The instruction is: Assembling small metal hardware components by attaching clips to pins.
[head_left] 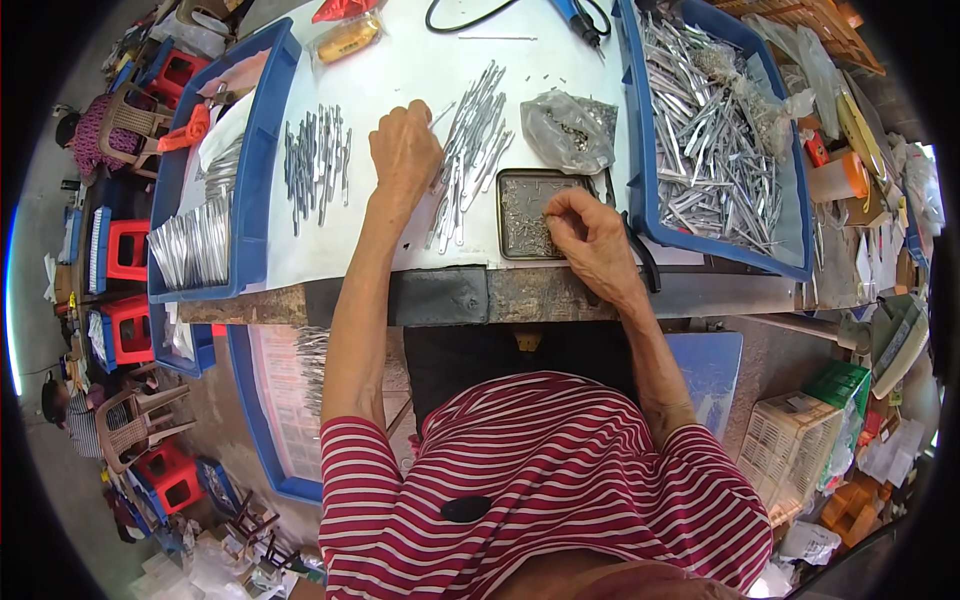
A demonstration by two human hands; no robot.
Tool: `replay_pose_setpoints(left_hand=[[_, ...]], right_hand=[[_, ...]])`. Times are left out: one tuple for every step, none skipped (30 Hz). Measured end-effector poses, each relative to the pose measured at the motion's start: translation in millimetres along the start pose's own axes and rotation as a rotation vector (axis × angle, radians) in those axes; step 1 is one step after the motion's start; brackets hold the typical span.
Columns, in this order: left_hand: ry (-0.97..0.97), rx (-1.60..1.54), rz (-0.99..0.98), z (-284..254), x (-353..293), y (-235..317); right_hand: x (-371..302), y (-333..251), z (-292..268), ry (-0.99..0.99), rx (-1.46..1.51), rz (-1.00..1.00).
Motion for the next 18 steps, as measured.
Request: replay_pose_setpoints(left_hand=[[0.017, -0.016, 0.013, -1, 0, -1], [0.034, -0.032, 0.026, -2, -1, -1], [0.033, -0.033, 0.029, -2, -2, -3], [0.025, -0.088, 0.004, -2, -3, -6], [0.018, -0.143, -0.022, -2, -4, -9], [0.020, -0.144, -0.022, -2, -6, -10], [0.054, -0.198, -0.022, -8, -9, -10], [0.088, -0.252, -0.024, -13, -12, -10], [0.089, -0.254, -0.024, -17, -15, -10], [0.039, -0.332, -0.049, -19, -16, -11], [-0.011, -0.410, -0.074, -20, -18, -12], [-0.011, -0.410, -0.074, -26, -19, -11], [-0.094, -0.637, -0.157, -22, -21, -14], [-0.178, -0.864, -0.240, -16, -25, -14], [-0.178, -0.865, -0.241, -18, -27, -12], [-0.220, -1.137, -0.304, -15, -32, -10], [-0.261, -1.409, -0.367, -13, -37, -5], [-0.262, -1.408, -0.368, -17, -41, -2]], right_hand=[[-1, 2, -1, 0.000, 0.017, 0.028], [-2, 3, -1, 0.004, 0.017, 0.029], [-2, 5, 0, -0.010, 0.023, 0.031], [-1, 6, 0, -0.024, 0.028, 0.031], [-2, 6, 0, -0.023, 0.026, 0.030], [-2, 5, 1, -0.020, 0.029, 0.031], [-2, 5, 1, -0.017, 0.034, 0.033], [-3, 6, 1, -0.016, 0.032, 0.032], [-3, 9, 0, 0.000, 0.054, 0.041], [-4, 11, -1, 0.016, 0.077, 0.050], [-4, 11, 0, 0.017, 0.077, 0.049], [-3, 11, -1, 0.029, 0.081, 0.048], [-3, 10, -2, 0.041, 0.085, 0.046], [-4, 9, -2, 0.040, 0.084, 0.047], [-4, 8, -2, 0.044, 0.104, 0.051], [-5, 7, -2, 0.048, 0.126, 0.054], [-5, 7, -2, 0.047, 0.126, 0.055], [-5, 5, -3, 0.062, 0.131, 0.026]])
Point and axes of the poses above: each hand's wrist, its own x-axis towards the middle knuckle, its own z-axis out of the palm, y = z × x, the point moved 8 cm from there along x, towards the middle knuckle, and after that the axes turned 15 degrees about x, right-handed, at the moved point
